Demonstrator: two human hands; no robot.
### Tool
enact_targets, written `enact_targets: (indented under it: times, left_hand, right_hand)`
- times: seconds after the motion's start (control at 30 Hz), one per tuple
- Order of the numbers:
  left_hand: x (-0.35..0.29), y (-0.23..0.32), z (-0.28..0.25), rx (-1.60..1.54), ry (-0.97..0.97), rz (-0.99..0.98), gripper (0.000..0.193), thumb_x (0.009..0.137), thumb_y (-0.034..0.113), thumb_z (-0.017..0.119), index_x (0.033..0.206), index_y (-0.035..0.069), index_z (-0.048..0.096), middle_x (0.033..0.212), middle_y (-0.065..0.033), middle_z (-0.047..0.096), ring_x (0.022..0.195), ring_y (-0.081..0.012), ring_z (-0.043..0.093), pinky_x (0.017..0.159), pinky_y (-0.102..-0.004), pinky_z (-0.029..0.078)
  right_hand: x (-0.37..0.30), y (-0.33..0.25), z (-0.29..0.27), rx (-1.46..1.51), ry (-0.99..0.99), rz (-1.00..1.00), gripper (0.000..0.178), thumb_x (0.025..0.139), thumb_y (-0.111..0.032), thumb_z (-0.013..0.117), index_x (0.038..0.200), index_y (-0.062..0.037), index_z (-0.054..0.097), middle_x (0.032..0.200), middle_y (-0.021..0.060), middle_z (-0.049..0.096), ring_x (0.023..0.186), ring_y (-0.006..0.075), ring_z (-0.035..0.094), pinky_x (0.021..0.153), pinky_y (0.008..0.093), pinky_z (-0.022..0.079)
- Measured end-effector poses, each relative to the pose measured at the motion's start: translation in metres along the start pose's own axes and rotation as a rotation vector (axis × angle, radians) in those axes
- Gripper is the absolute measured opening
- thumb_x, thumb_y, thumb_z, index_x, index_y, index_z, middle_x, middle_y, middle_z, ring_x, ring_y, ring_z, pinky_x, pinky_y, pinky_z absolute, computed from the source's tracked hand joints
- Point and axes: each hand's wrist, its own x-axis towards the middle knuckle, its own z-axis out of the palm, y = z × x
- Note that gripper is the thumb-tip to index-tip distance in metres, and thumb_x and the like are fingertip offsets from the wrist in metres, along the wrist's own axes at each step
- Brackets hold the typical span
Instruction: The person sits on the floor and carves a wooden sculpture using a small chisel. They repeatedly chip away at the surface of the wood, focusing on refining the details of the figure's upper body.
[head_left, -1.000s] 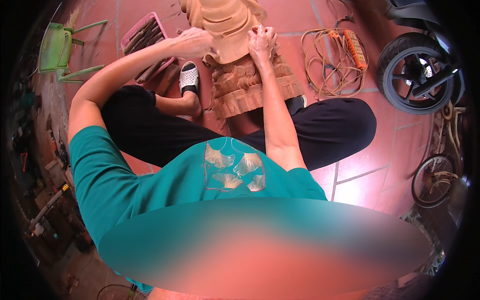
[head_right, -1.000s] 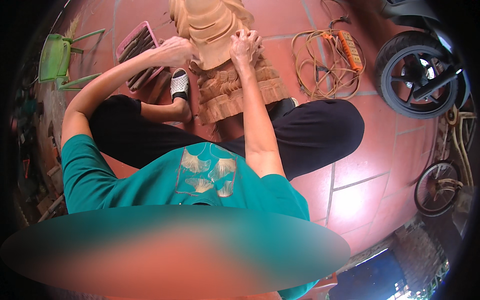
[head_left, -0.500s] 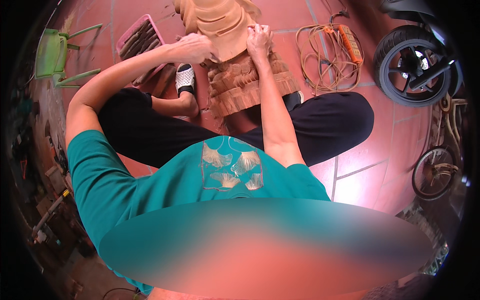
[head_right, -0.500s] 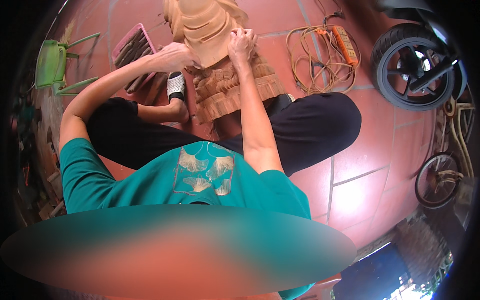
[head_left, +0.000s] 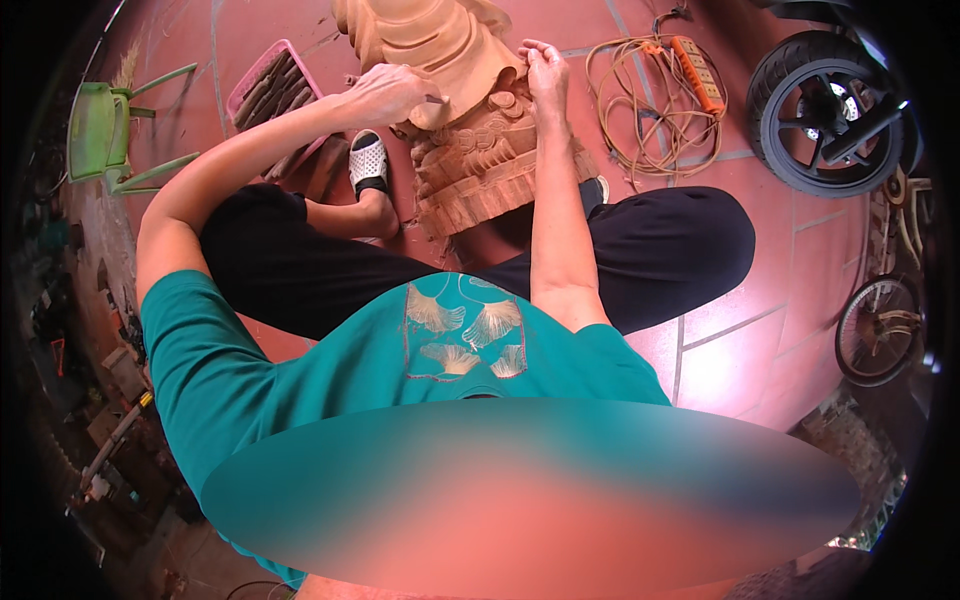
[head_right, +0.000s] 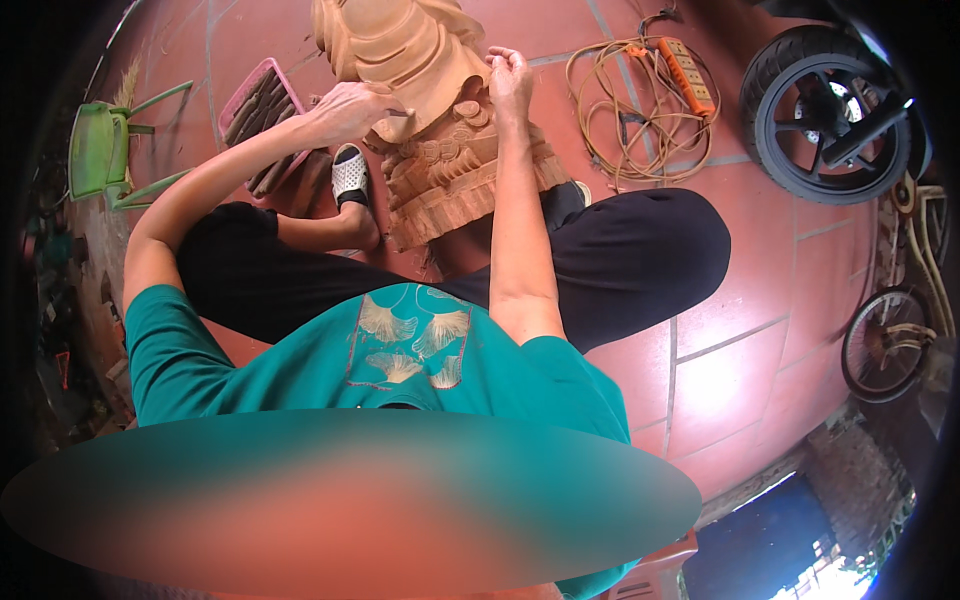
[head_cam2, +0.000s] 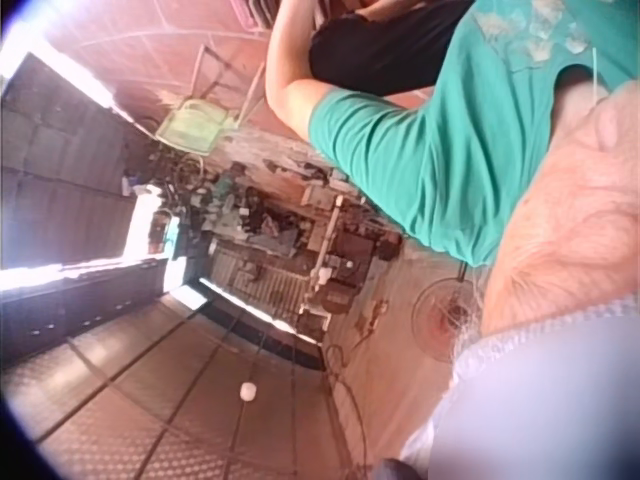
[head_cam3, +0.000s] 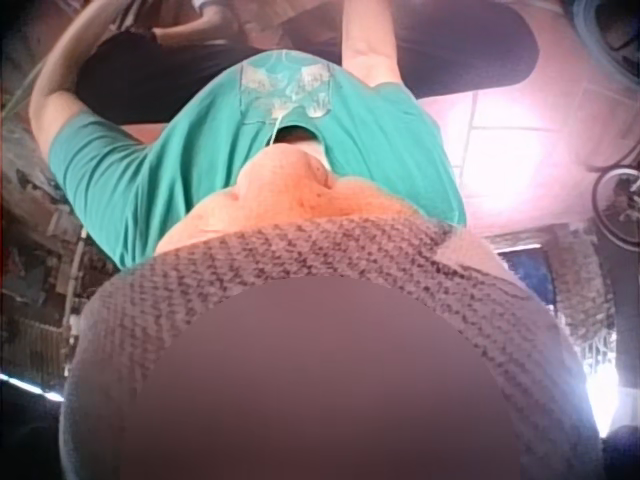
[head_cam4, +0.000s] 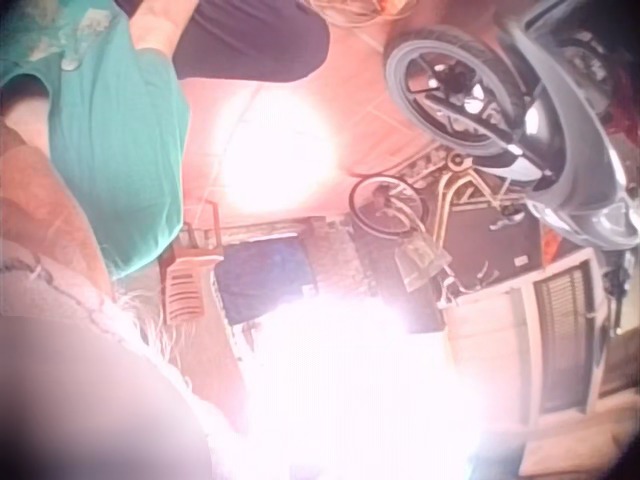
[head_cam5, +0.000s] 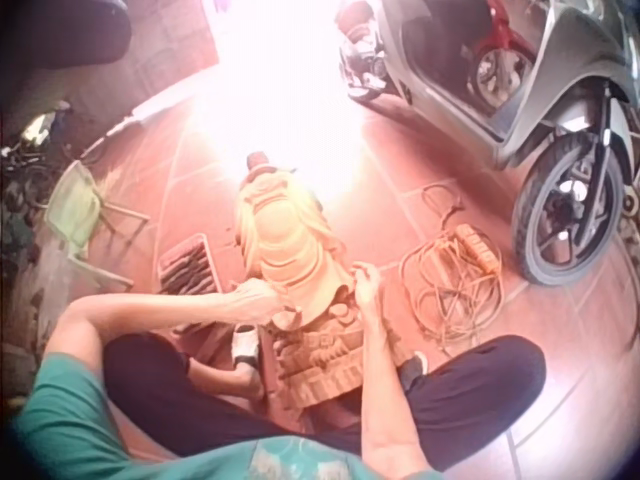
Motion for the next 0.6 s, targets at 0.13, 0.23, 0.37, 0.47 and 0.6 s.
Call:
enact_targets:
  times: [0.13,0.23,0.37,0.47,0.6]
  left_hand:
    - [0.011,0.012,0.008,0.069,-0.11,-0.004,0.03,0.078,0.005,0.058,0.106,0.004,0.068,0.089,-0.0143,0.064,0.085,-0.0337,0.064,0.068,-0.0427,0.051]
    - [0.015,0.027,0.008,0.006,-0.131,0.065,0.034,0.073,0.002,0.058,0.104,0.006,0.07,0.085,-0.0134,0.065,0.08,-0.0329,0.065,0.066,-0.0415,0.052]
    - [0.024,0.056,-0.029,-0.101,-0.433,-0.133,0.042,0.068,-0.002,0.054,0.104,0.011,0.072,0.089,-0.013,0.07,0.08,-0.0304,0.067,0.066,-0.0405,0.053]
    - [0.015,-0.006,-0.012,-0.102,0.016,0.013,0.04,0.068,-0.001,0.055,0.103,0.009,0.071,0.094,-0.0122,0.071,0.083,-0.0325,0.067,0.068,-0.0408,0.054]
    - [0.016,0.008,-0.002,-0.018,-0.122,-0.086,0.033,0.071,0.002,0.057,0.101,0.006,0.071,0.092,-0.0133,0.07,0.083,-0.0331,0.066,0.067,-0.0417,0.052]
  right_hand:
    - [0.002,0.021,0.003,-0.274,0.025,-0.093,0.016,0.09,-0.009,0.055,0.098,-0.0053,0.068,0.098,0.0101,0.069,0.094,0.025,0.06,0.086,0.0354,0.047]
    - [-0.004,0.02,0.013,-0.537,0.038,-0.261,0.015,0.088,-0.013,0.057,0.096,-0.0091,0.07,0.099,0.0122,0.069,0.097,0.0315,0.057,0.089,0.0406,0.044]
    - [-0.008,0.014,0.007,-0.564,0.046,-0.241,0.015,0.087,-0.012,0.057,0.095,-0.0094,0.07,0.097,0.0121,0.069,0.099,0.0324,0.057,0.09,0.0413,0.043]
    - [-0.007,0.012,0.009,-0.486,0.009,-0.206,0.016,0.087,-0.011,0.057,0.096,-0.0081,0.07,0.095,0.0118,0.07,0.098,0.0327,0.058,0.09,0.042,0.044]
    - [-0.006,0.014,0.009,-0.466,0.028,-0.232,0.017,0.087,-0.01,0.056,0.098,-0.0073,0.07,0.097,0.0123,0.07,0.095,0.0319,0.06,0.089,0.0405,0.045]
